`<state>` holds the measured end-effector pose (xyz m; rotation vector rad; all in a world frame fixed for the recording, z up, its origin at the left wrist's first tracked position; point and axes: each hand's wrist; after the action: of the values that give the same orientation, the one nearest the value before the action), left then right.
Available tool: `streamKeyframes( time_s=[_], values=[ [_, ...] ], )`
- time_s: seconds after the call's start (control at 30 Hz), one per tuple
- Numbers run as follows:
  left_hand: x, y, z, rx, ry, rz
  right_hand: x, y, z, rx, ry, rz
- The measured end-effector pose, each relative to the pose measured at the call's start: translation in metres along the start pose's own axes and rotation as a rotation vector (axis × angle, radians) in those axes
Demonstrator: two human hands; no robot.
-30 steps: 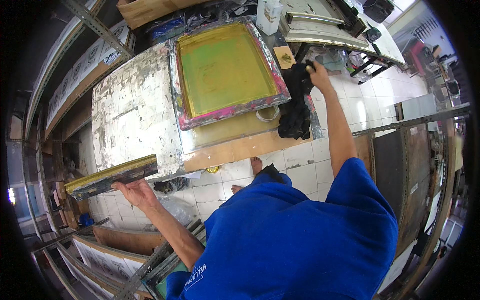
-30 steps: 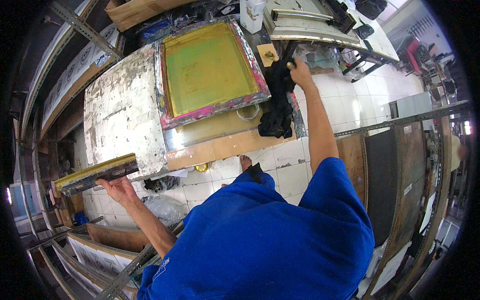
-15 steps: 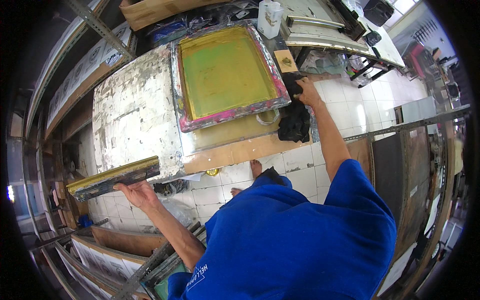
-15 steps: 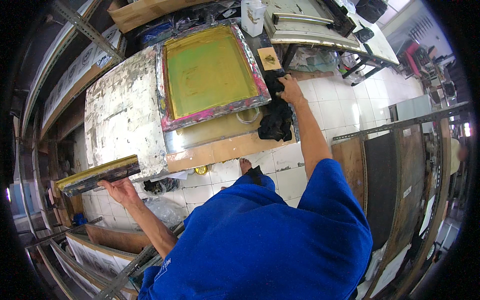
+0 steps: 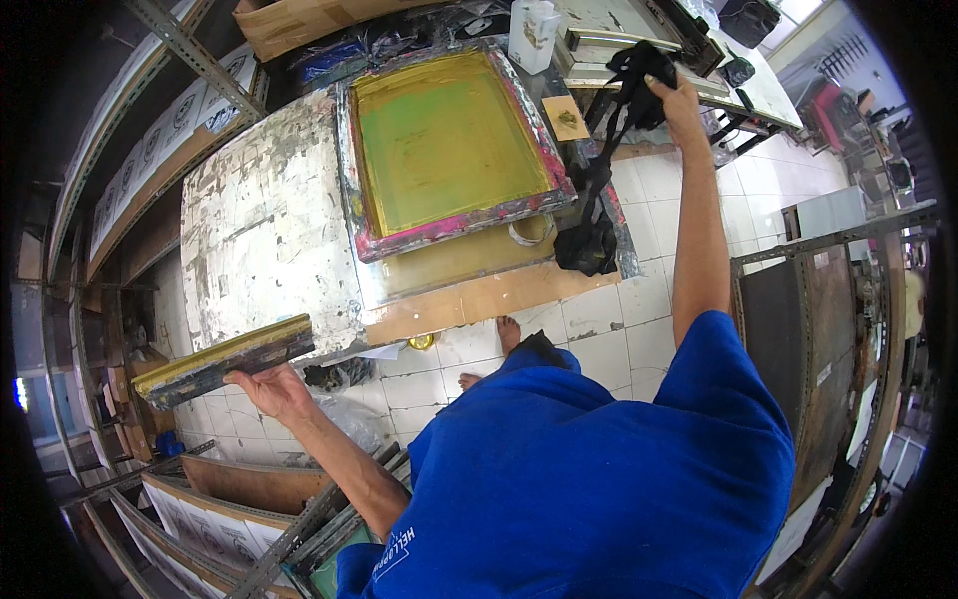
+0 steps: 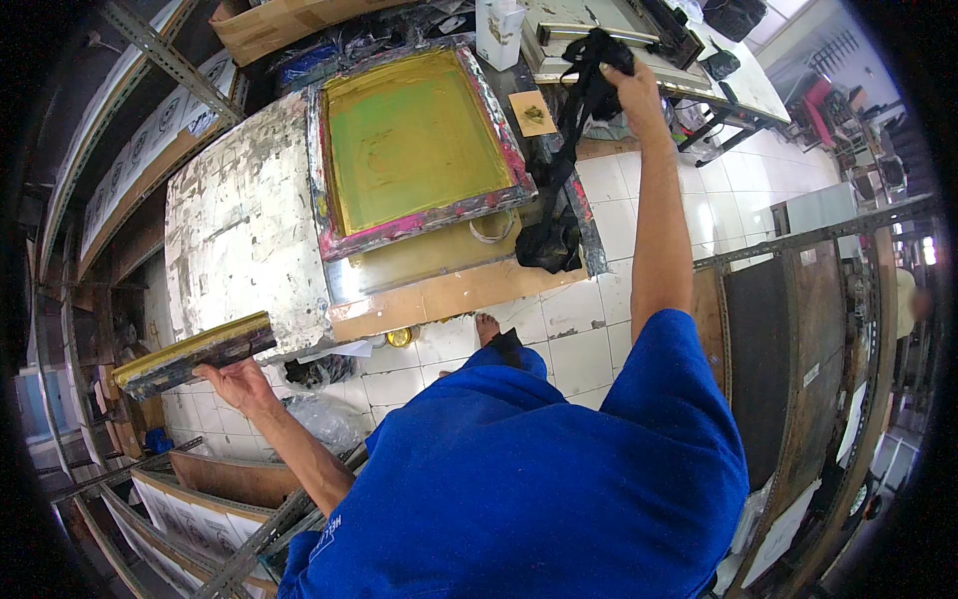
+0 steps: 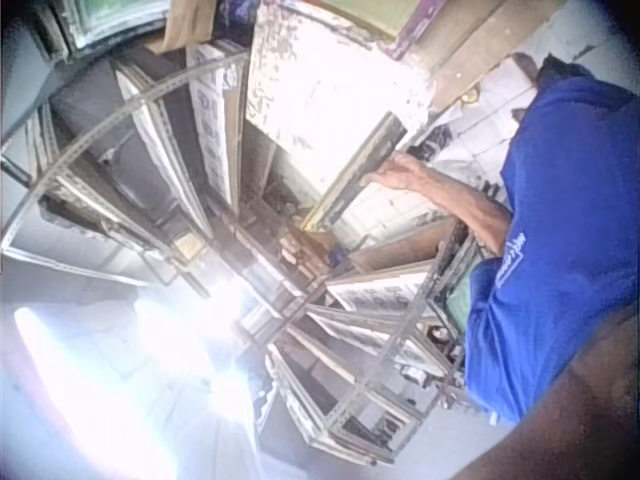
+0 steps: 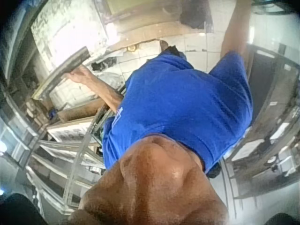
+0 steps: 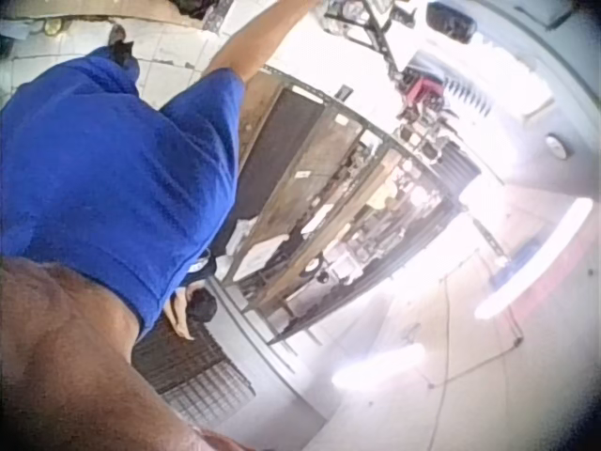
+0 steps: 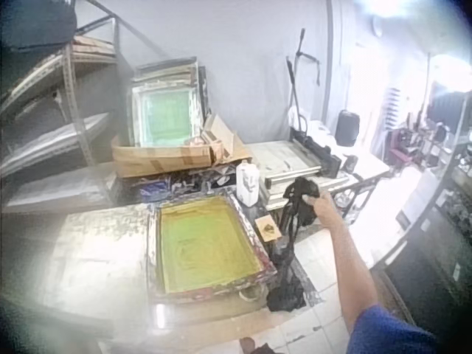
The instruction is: The person wipes ink from a screen printing squeegee using a black cloth and a cleaning solution from a bottle.
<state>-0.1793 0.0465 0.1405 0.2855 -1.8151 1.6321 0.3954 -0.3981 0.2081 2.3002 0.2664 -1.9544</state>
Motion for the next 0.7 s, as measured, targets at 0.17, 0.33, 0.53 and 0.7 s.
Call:
streamKeyframes(
  time_s=[0.17,0.33,0.53,0.7],
  values=[
    [-0.002,-0.013,0.005,0.046,-0.004,-0.039,-0.065,-0.012,0.000,0.043,0.088,-0.216],
    [-0.003,-0.018,0.005,0.068,-0.007,-0.041,-0.108,0.006,-0.011,0.031,0.296,-0.327],
    [-0.003,-0.029,0.010,0.108,-0.030,-0.061,-0.193,-0.046,0.039,-0.041,0.506,-0.320],
    [-0.005,-0.033,0.010,0.121,-0.012,-0.088,-0.161,-0.044,0.033,0.092,0.602,0.007]
  ],
)
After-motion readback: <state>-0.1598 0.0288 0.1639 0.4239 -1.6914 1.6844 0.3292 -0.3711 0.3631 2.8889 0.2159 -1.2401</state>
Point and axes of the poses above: each hand's wrist, its own z-axis away from the middle knuckle, its own y-axis out of the back of the hand, x = y × z, and after that the axes turned 9 degrees about -z, right-handed
